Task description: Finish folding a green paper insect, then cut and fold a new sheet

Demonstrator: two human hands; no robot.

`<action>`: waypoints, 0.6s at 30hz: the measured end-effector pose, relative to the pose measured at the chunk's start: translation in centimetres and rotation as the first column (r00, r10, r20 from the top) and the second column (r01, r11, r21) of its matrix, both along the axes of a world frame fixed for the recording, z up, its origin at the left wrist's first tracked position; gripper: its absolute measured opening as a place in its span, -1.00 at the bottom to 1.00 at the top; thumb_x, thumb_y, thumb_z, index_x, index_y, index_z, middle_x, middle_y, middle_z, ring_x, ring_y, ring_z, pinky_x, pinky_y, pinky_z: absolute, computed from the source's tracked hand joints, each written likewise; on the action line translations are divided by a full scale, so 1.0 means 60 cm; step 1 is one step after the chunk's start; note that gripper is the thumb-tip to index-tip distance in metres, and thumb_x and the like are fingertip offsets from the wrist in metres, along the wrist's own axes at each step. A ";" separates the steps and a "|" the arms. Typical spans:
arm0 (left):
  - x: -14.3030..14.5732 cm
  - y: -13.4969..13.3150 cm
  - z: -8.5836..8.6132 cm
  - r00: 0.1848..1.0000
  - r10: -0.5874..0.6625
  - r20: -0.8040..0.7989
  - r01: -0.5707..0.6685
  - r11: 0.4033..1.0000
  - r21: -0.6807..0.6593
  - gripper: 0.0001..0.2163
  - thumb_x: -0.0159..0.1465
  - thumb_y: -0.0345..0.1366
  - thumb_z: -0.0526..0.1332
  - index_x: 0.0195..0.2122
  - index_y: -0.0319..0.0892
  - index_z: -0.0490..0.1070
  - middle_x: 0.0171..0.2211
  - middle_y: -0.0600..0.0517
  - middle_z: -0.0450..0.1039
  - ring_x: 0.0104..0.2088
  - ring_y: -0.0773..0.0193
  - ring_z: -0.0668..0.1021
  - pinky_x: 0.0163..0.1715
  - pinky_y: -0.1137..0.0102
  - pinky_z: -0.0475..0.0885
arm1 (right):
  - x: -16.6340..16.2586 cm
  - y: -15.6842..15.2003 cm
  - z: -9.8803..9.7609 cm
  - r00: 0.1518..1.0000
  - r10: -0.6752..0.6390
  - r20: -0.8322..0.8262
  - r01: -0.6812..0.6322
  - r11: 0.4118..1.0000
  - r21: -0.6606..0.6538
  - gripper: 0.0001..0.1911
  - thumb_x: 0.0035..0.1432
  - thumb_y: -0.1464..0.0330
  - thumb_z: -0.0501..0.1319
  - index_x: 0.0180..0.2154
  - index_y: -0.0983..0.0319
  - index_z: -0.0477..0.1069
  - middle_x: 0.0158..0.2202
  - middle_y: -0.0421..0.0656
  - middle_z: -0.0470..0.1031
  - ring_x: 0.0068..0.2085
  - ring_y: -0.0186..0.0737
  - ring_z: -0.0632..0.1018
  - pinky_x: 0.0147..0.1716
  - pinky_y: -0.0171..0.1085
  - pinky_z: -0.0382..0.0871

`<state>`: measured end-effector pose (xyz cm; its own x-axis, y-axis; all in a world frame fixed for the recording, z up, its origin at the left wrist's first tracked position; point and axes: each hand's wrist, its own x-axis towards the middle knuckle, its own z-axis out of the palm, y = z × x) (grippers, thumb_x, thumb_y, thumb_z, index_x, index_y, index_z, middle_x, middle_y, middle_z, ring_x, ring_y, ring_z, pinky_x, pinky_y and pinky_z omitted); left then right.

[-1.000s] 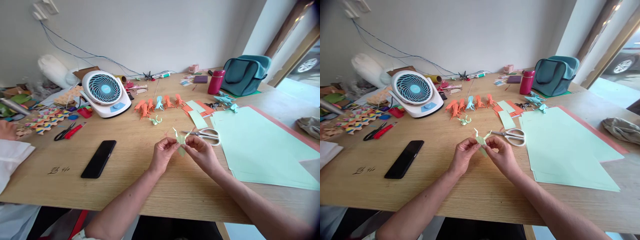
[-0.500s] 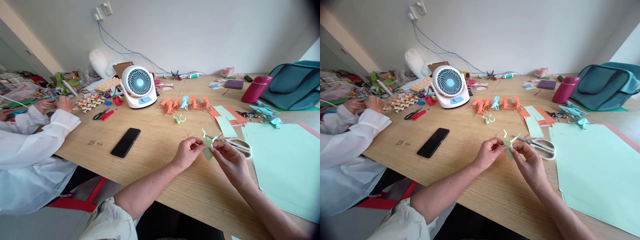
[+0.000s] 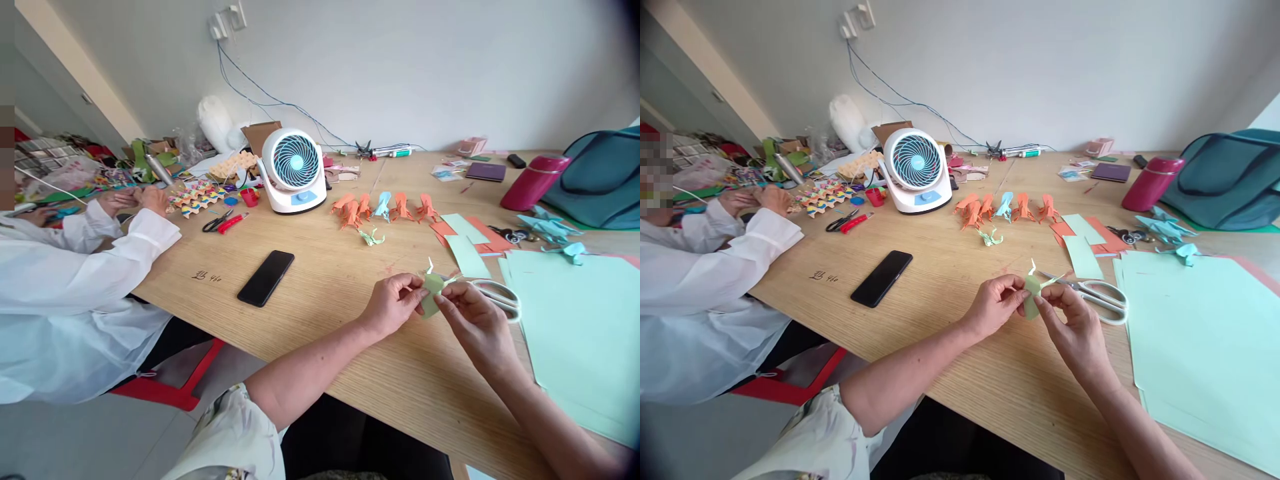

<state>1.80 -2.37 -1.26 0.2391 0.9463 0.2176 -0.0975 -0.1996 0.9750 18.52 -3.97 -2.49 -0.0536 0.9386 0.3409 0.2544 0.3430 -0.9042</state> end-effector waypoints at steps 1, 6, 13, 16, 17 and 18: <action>0.000 -0.001 0.000 1.000 -0.018 0.002 0.018 1.000 -0.007 -0.68 0.20 -0.03 0.32 -0.36 -0.23 0.43 -0.48 0.09 0.43 -0.54 0.41 0.50 -0.48 0.47 0.41 | 0.000 -0.001 0.001 1.000 -0.009 0.016 0.009 1.000 0.013 -0.79 0.20 0.15 0.29 -0.28 0.15 0.45 -0.32 -0.15 0.50 -0.29 -0.18 0.51 -0.26 -0.21 0.39; 0.004 -0.001 -0.003 0.984 -0.078 0.159 0.093 0.992 -0.085 -0.65 0.13 -0.02 0.38 -0.33 -0.25 0.46 -0.42 0.04 0.49 -0.44 0.36 0.56 -0.31 0.40 0.50 | 0.001 -0.001 0.004 1.000 -0.004 -0.021 0.004 1.000 0.009 -0.77 0.22 0.13 0.27 -0.29 0.15 0.43 -0.36 -0.17 0.50 -0.32 -0.17 0.52 -0.21 -0.17 0.43; 0.007 0.002 -0.001 0.979 -0.090 0.183 0.113 0.987 -0.117 -0.59 -0.04 -0.06 0.50 -0.34 -0.27 0.47 -0.38 0.03 0.51 -0.39 0.34 0.56 -0.25 0.37 0.50 | 0.002 0.003 0.001 0.999 -0.035 -0.039 0.034 0.999 -0.018 -0.75 0.22 0.12 0.28 -0.29 0.17 0.44 -0.39 -0.18 0.46 -0.33 -0.20 0.48 -0.23 -0.19 0.40; 0.005 0.003 -0.002 0.989 -0.055 0.139 0.070 0.992 -0.103 -0.59 -0.01 -0.02 0.47 -0.38 -0.26 0.45 -0.42 0.06 0.47 -0.46 0.38 0.51 -0.35 0.41 0.45 | -0.003 0.000 0.005 0.999 -0.022 -0.044 0.021 1.000 -0.015 -0.74 0.22 0.11 0.27 -0.32 0.18 0.44 -0.39 -0.17 0.47 -0.32 -0.19 0.49 -0.25 -0.21 0.39; 0.004 0.004 -0.002 0.992 -0.045 0.118 0.056 0.995 -0.088 -0.60 0.02 -0.01 0.45 -0.39 -0.26 0.44 -0.44 0.07 0.45 -0.47 0.40 0.48 -0.39 0.44 0.42 | -0.006 -0.002 0.007 0.999 -0.019 -0.045 0.019 1.000 -0.015 -0.73 0.22 0.11 0.27 -0.32 0.18 0.44 -0.39 -0.17 0.47 -0.32 -0.19 0.49 -0.25 -0.21 0.39; 0.002 0.005 -0.003 0.995 -0.038 0.092 0.044 0.997 -0.067 -0.61 0.04 0.00 0.44 -0.40 -0.26 0.45 -0.46 0.08 0.44 -0.48 0.41 0.45 -0.42 0.45 0.38 | -0.008 -0.003 0.010 0.999 -0.021 -0.048 0.020 1.000 -0.017 -0.73 0.22 0.10 0.27 -0.33 0.18 0.44 -0.39 -0.16 0.48 -0.32 -0.18 0.49 -0.26 -0.21 0.38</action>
